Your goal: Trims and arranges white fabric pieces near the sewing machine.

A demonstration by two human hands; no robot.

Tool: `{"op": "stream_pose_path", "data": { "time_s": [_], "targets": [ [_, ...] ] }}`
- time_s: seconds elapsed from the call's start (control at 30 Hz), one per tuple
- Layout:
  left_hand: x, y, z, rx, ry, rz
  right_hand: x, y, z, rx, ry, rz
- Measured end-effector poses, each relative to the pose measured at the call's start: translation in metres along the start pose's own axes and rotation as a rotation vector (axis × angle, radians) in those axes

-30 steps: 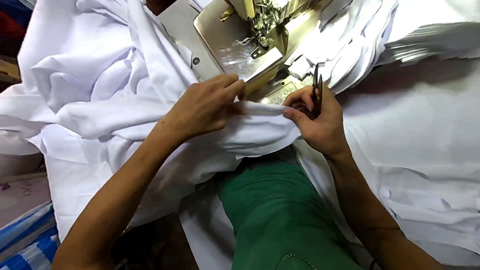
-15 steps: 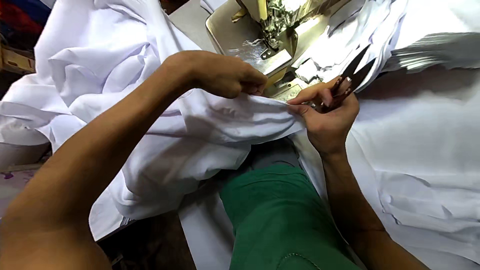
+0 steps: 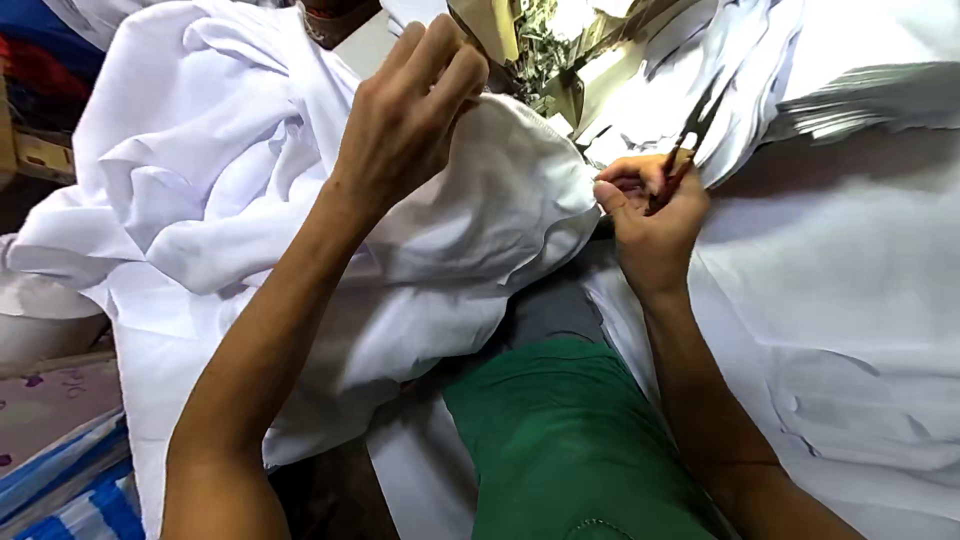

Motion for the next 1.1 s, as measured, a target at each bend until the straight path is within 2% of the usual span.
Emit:
{"op": "stream_pose_path", "data": {
  "time_s": [0.13,0.27,0.37,0.5,0.6,0.67,0.77,0.83,0.9,1.1],
  "targets": [
    [0.000,-0.016,0.017,0.059,-0.038,-0.083,0.009,0.014,0.014,0.032,-0.159,0.000],
    [-0.003,-0.024,0.025,0.112,-0.143,-0.179,0.020,0.034,0.033,0.058,-0.137,-0.090],
    [-0.002,-0.025,0.026,0.171,-0.320,-0.208,0.023,0.042,0.049,0.093,-0.136,-0.108],
    [-0.004,-0.029,0.028,0.271,-0.616,-0.162,0.023,0.042,0.053,0.084,-0.182,-0.166],
    [-0.007,-0.033,0.027,0.237,-0.753,-0.152,0.026,0.036,0.049,0.026,-0.220,-0.329],
    [-0.013,-0.035,0.022,0.160,-0.664,-0.083,0.027,0.030,0.045,-0.003,-0.218,-0.536],
    [-0.039,-0.045,0.016,-0.001,-0.279,0.129,0.024,0.021,0.041,-0.003,-0.238,-0.750],
    [-0.051,-0.054,0.018,-0.113,-0.154,0.244,0.021,0.017,0.040,-0.022,-0.238,-0.794],
    [-0.052,-0.059,0.020,-0.177,-0.139,0.287,0.019,0.015,0.040,-0.044,-0.233,-0.818],
    [-0.046,-0.064,0.018,-0.235,-0.166,0.264,0.025,0.009,0.039,-0.005,-0.264,-0.840]
  ]
}}
Point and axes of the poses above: each hand's wrist, its own y-axis towards the middle knuckle, its own z-axis out of the palm, x = y × z, the point moved 6 cm from there along y, towards the middle knuckle, and after that the axes turned 14 degrees about x, right-handed, at the moved point
